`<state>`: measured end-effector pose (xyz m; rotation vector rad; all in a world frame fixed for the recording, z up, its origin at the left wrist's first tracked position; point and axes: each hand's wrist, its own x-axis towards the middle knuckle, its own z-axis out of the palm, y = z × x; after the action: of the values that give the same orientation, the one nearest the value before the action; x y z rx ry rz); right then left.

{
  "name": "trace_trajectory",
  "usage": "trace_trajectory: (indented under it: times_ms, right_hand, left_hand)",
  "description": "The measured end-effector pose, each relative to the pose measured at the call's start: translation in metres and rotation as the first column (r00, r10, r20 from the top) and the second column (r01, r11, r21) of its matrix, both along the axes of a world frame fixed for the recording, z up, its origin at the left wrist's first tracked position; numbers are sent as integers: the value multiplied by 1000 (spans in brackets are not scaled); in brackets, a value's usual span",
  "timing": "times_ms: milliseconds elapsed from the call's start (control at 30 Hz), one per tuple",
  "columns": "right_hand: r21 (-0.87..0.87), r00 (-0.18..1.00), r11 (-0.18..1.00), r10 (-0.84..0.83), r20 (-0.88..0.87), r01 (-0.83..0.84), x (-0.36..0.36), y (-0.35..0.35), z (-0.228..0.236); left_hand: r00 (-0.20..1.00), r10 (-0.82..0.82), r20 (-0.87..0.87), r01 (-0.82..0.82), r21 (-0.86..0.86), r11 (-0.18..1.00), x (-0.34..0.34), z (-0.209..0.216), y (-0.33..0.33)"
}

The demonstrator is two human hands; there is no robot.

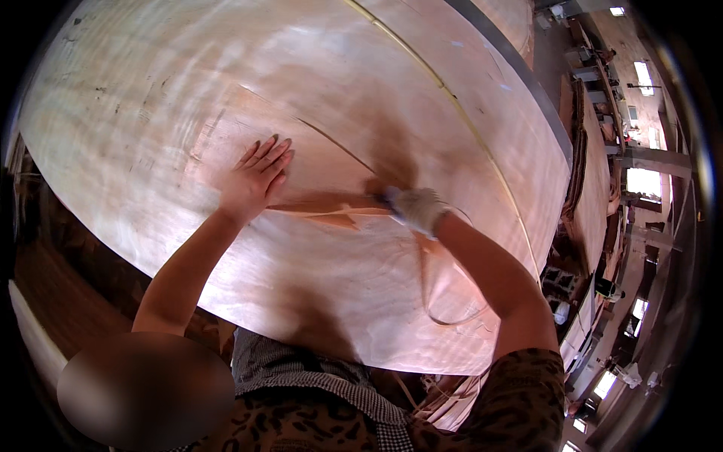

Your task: The person assembles and trims wood veneer strips on large backing sheets using a utility knife and a tape measure.

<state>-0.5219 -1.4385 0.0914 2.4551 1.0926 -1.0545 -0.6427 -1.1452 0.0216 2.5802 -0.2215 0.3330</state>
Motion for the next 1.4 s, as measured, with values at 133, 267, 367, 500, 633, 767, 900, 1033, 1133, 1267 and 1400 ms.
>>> trace_trajectory:
  times_ms: [133,267,367,500,633,767,900,1033,1133,1267,1400]
  right_hand:
    - [75,983,997,-24,179,10,19,-23,8]
    - [529,994,847,-6,108,-52,14,109,28]
    - [442,969,863,207,132,-244,19,199,-15]
    - [684,968,691,233,95,-234,20,214,-46]
    - [630,940,748,-25,340,-208,4,122,-46]
    - [97,890,935,-355,286,341,-67,-10,-42]
    - [153,845,903,-430,318,402,-100,-45,-40]
    - [295,738,802,-595,319,519,-87,-30,-8]
    - [557,692,727,-639,335,402,-65,-48,-9]
    - [314,692,839,-544,474,445,-86,-47,6]
    - [552,701,773,-580,415,312,-150,-13,69]
  left_hand:
    - [999,23,29,-23,-3,1000,-3,-6,2]
    - [995,18,102,-23,42,999,-7,-5,3]
    - [990,-28,139,29,-5,1000,-3,-13,0]
    - [995,62,76,-48,-170,984,-3,-11,-2]
    - [986,35,165,-34,-10,999,-3,-18,4]
    - [992,42,115,-42,-4,999,-4,-9,2]
    - [986,20,167,-24,19,1000,1,-10,-1]
    - [988,19,151,-27,52,998,-9,-15,2]
    - [979,4,204,-12,34,999,-4,-15,-5]
    - [982,8,190,-9,6,1000,-2,-5,-13]
    - [976,57,212,-51,-34,998,-8,-6,-11]
